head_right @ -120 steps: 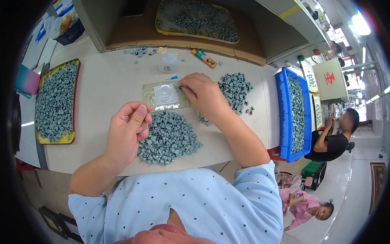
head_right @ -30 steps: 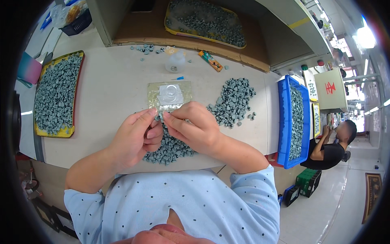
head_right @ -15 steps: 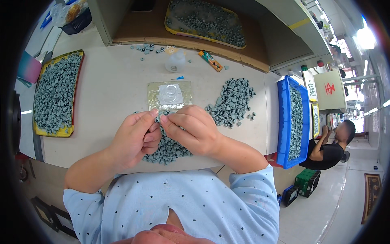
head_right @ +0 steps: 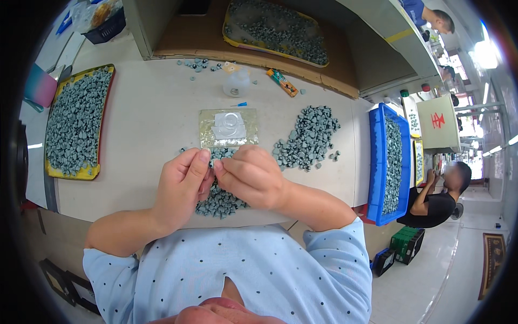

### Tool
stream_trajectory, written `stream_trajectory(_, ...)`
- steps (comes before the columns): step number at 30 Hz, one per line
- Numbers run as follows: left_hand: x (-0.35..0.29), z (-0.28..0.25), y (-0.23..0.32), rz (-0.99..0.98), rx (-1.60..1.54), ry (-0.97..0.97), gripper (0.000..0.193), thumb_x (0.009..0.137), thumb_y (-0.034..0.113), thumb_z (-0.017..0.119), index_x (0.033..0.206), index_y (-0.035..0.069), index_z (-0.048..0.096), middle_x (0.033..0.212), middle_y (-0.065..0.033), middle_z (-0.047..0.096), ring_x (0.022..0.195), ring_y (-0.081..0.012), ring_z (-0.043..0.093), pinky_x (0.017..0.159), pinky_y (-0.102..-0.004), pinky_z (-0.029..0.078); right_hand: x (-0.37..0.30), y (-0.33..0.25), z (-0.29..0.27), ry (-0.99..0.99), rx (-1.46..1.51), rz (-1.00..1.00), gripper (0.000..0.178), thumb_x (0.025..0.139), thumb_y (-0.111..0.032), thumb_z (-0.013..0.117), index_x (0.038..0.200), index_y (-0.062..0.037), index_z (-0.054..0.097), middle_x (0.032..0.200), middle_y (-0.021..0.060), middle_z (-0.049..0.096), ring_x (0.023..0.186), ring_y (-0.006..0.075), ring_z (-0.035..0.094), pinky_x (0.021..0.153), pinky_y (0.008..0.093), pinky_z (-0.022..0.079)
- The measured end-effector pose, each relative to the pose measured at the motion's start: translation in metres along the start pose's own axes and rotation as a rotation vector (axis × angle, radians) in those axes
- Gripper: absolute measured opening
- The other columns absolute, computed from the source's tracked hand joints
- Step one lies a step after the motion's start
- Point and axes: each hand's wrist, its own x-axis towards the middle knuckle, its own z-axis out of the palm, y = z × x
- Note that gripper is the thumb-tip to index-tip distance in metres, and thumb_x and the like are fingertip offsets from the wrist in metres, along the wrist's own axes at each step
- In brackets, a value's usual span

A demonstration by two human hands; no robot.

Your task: The person assembles small components by joining pieces together by hand, gathers the parts on the table, and retrieves additional pieces from an upper shelf to continue assembling them.

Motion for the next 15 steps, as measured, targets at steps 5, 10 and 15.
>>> stream_trajectory(5,0.007,-0.003,0.001,-0.054,0.13,-0.082,0.036,0.099,0.03,0.045,0.071,0.007,0.045,0.058,0.0027,0.041,0.048,-0.0046,0.034,0.043,-0.0213,0.031,0.011,0.01,-0.021,-0.082,0.244,0.319,0.017,0.071,0.005,0.069,0.088,0.0003,0.068,0.089,0.0103,0.062,0.071,0.0224,0.06,0.06,0.0312,0.049)
stream_trajectory(10,0.007,0.002,0.006,-0.181,0.126,-0.176,0.035,0.099,0.028,0.045,0.071,0.007,0.044,0.057,0.0022,0.041,0.047,-0.0053,0.033,0.043,-0.0216,0.03,-0.004,0.035,-0.059,-0.359,0.015,0.777,0.015,0.078,-0.001,0.066,0.093,-0.0021,0.068,0.09,0.0104,0.065,0.074,0.0247,0.062,0.068,0.0309,0.051)
stream_trajectory(15,0.008,0.004,0.008,-0.253,-0.136,-0.169,0.019,0.098,0.018,0.043,0.085,0.005,0.046,0.07,-0.0021,0.048,0.055,-0.0068,0.036,0.048,-0.0218,0.033,-0.014,0.032,-0.08,-0.641,-0.041,0.924,0.017,0.076,0.001,0.065,0.093,-0.0004,0.065,0.09,0.0119,0.064,0.077,0.0273,0.061,0.07,0.033,0.05)
